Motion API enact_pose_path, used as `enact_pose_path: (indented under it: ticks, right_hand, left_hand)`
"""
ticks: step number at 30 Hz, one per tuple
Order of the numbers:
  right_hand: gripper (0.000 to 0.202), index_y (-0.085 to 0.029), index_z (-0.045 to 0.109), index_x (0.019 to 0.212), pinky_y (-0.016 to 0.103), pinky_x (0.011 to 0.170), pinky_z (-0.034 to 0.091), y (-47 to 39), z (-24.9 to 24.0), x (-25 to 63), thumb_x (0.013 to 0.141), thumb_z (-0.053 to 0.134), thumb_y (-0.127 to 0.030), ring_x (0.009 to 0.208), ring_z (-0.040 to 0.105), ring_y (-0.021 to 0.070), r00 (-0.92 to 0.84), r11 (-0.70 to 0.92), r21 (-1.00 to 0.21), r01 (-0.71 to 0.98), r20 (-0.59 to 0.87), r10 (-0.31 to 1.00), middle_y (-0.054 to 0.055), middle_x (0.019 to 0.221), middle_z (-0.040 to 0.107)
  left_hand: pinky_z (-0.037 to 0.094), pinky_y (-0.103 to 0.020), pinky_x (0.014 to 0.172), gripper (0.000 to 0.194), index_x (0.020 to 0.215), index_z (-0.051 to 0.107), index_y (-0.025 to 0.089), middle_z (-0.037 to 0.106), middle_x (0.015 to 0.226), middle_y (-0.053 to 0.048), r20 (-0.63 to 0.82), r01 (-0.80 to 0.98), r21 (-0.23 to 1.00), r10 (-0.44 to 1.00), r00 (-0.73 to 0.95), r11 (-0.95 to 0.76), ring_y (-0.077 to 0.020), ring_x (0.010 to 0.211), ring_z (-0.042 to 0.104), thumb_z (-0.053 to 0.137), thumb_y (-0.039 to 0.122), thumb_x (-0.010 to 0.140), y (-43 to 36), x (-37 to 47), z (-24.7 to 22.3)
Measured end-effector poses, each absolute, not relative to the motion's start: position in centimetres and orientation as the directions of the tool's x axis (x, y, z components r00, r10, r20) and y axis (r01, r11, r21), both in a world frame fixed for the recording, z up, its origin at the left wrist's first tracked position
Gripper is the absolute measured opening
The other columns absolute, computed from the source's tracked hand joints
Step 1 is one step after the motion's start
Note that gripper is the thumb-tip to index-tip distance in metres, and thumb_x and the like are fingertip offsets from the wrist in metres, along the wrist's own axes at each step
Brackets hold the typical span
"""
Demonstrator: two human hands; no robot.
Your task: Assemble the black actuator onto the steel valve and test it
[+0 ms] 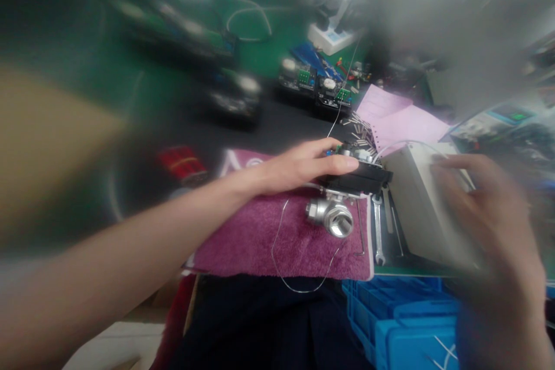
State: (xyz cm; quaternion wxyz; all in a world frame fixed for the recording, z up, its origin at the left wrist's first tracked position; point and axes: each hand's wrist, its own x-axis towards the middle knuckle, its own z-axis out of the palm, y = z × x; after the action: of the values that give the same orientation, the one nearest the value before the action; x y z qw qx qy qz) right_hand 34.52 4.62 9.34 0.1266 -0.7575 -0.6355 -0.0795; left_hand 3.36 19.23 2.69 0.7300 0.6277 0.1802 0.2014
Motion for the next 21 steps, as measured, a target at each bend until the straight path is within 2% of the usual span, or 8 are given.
enact_pose_path:
  ticks: [5,14,21]
  right_hand:
    - [0.039,-0.026,0.073,0.114,0.037,0.068,0.046,4.48,9.49,34.00,0.097,0.054,-0.056,0.071,0.067,0.0213,0.234,-0.216,-0.094,0.972,0.262,0.936,0.008,0.118,0.076]
    - [0.040,-0.026,0.073,0.115,0.037,0.069,0.046,4.50,9.34,34.14,0.096,0.055,-0.057,0.069,0.066,0.0208,0.232,-0.213,-0.100,0.972,0.275,0.933,0.008,0.118,0.077]
    - [0.040,-0.026,0.073,0.113,0.037,0.069,0.047,4.46,9.18,34.56,0.096,0.056,-0.057,0.069,0.066,0.0207,0.225,-0.204,-0.104,0.974,0.270,0.936,0.008,0.118,0.076]
  left_hand:
    - [0.045,-0.035,0.090,0.045,0.116,0.068,0.019,0.072,0.117,-0.007,-0.004,-0.077,0.988,0.522,0.853,0.133,-0.0234,0.102,0.065,0.063,0.057,0.093,19.19,3.37,2.74]
    - [0.046,-0.035,0.091,0.050,0.116,0.068,0.019,0.072,0.117,-0.007,-0.012,-0.054,0.992,0.527,0.850,0.111,-0.0239,0.102,0.065,0.062,0.062,0.091,19.18,3.22,2.85]
    - [0.046,-0.034,0.093,0.041,0.116,0.069,0.020,0.073,0.117,-0.005,0.009,-0.077,0.991,0.524,0.852,0.108,-0.0224,0.103,0.065,0.062,0.055,0.094,19.15,3.17,2.83]
